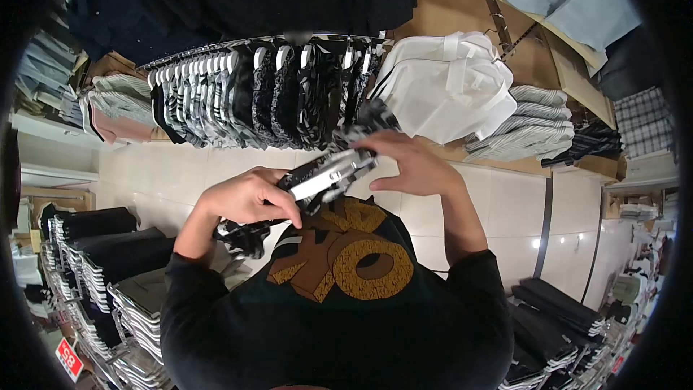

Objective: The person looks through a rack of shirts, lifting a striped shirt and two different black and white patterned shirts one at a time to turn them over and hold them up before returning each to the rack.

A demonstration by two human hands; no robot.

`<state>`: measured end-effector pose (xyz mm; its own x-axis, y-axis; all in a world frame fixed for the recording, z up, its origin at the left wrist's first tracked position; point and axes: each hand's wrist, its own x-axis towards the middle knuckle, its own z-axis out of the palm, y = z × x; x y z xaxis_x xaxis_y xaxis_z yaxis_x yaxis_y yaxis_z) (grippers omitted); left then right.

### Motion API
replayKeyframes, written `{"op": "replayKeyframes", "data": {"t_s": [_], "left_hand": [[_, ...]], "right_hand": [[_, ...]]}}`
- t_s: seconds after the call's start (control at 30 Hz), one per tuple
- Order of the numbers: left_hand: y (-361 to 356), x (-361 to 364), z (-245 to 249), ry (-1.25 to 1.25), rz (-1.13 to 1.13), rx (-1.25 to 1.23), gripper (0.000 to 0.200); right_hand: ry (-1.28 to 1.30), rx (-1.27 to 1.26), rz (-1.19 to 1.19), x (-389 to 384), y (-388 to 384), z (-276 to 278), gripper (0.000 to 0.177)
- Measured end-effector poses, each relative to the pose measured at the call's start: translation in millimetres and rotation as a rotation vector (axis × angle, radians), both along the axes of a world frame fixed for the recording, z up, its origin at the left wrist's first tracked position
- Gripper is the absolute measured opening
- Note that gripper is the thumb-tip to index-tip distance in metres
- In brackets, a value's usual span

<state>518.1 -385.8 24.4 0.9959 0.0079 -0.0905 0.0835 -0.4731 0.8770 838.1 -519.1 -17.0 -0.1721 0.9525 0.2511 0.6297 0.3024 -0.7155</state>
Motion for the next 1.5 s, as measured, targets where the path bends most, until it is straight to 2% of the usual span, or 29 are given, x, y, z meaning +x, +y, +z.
{"op": "replayKeyframes", "data": {"t_s": [0.03,0.07,0.1,0.17,0.2,0.23,0.3,0.33,0.37,0.4,0.43,0.47,0.53,0.57,0.63,0.67,0.7,0.77,0.83,0.87,0.93,1.07,1.17,1.23,1.3,1.37,1.43,1.47,1.5], "left_hand": [[2,5,7,0.001,-0.078,-0.010,0.011],[3,14,15,0.029,-0.094,-0.041,0.009],[6,21,20,0.041,-0.068,-0.021,0.010],[23,31,-8,0.072,0.098,0.022,0.011],[36,41,-29,-0.004,0.178,0.045,0.012],[47,51,-54,-0.078,0.257,0.070,0.014],[55,75,-110,-0.174,0.495,0.123,0.017],[58,89,-140,-0.219,0.602,0.057,0.018],[63,103,-170,-0.262,0.704,-0.011,0.019],[68,117,-206,-0.304,0.775,0.023,0.019],[73,129,-227,-0.346,0.847,0.056,0.020],[75,137,-226,-0.324,0.875,-0.040,0.019],[80,155,-254,-0.326,0.956,-0.013,0.018],[84,161,-271,-0.312,1.011,0.037,0.019],[113,165,-304,-0.290,0.968,-0.034,0.021],[128,166,-313,-0.260,1.035,-0.073,0.021],[141,166,-312,-0.230,1.099,-0.109,0.022],[169,163,-303,-0.243,1.100,-0.117,0.025],[197,165,-304,-0.292,1.079,-0.160,0.030],[207,166,-301,-0.287,1.066,-0.164,0.030],[222,170,-291,-0.190,1.054,-0.315,0.038],[239,181,-308,-0.059,1.008,-0.192,0.050],[249,188,-346,0.033,1.019,-0.176,0.052],[252,189,-369,0.007,0.994,-0.124,0.054],[242,184,-360,0.149,0.968,-0.149,0.057],[230,183,-342,0.151,0.987,-0.134,0.056],[215,181,-318,0.106,1.136,-0.039,0.056],[212,182,-335,-0.071,1.130,0.068,0.063],[208,183,-346,-0.073,1.136,0.063,0.063]], "right_hand": [[0.011,-0.068,0.184,7,-1,0,0.046],[-0.017,-0.284,0.222,16,-5,2,0.042],[-0.022,-0.291,0.233,20,-7,-5,0.042],[0.190,-0.484,0.207,26,-11,-31,0.039],[0.479,-0.584,0.073,14,-15,-37,0.038],[0.459,-0.462,-0.027,5,-13,-50,0.037],[0.385,-0.450,-0.184,-1,-2,-83,0.035],[0.384,-0.451,-0.183,-7,6,-102,0.035],[0.503,-0.396,-0.252,-17,15,-121,0.034],[0.622,-0.340,-0.323,-25,23,-135,0.034],[0.622,-0.340,-0.330,-32,32,-143,0.034],[0.544,-0.331,-0.424,-40,40,-148,0.033],[0.420,-0.294,-0.569,-49,58,-174,0.032],[0.419,-0.295,-0.573,-52,69,-179,0.032],[0.384,-0.349,-0.646,-55,96,-187,0.029],[0.283,-0.307,-0.688,-56,113,-196,0.033],[0.163,-0.259,-0.719,-54,134,-206,0.035],[0.133,-0.197,-0.798,-55,179,-220,0.035],[0.181,-0.254,-0.862,-61,220,-200,0.037],[0.218,-0.124,-0.850,-59,238,-208,0.041],[0.160,-0.211,-0.910,-54,272,-220,0.043],[0.145,-0.217,-0.968,-39,316,-276,0.041],[0.067,-0.257,-0.916,-35,326,-319,0.041],[0.070,-0.318,-0.896,-30,328,-336,0.043],[0.073,-0.356,-0.820,-29,320,-337,0.039],[-0.027,-0.377,-0.779,-30,309,-332,0.033],[0.109,-0.042,-1.135,-34,292,-318,0.041],[0.060,-0.100,-1.183,-31,290,-321,0.058],[0.055,-0.100,-1.177,-26,291,-326,0.058]]}}
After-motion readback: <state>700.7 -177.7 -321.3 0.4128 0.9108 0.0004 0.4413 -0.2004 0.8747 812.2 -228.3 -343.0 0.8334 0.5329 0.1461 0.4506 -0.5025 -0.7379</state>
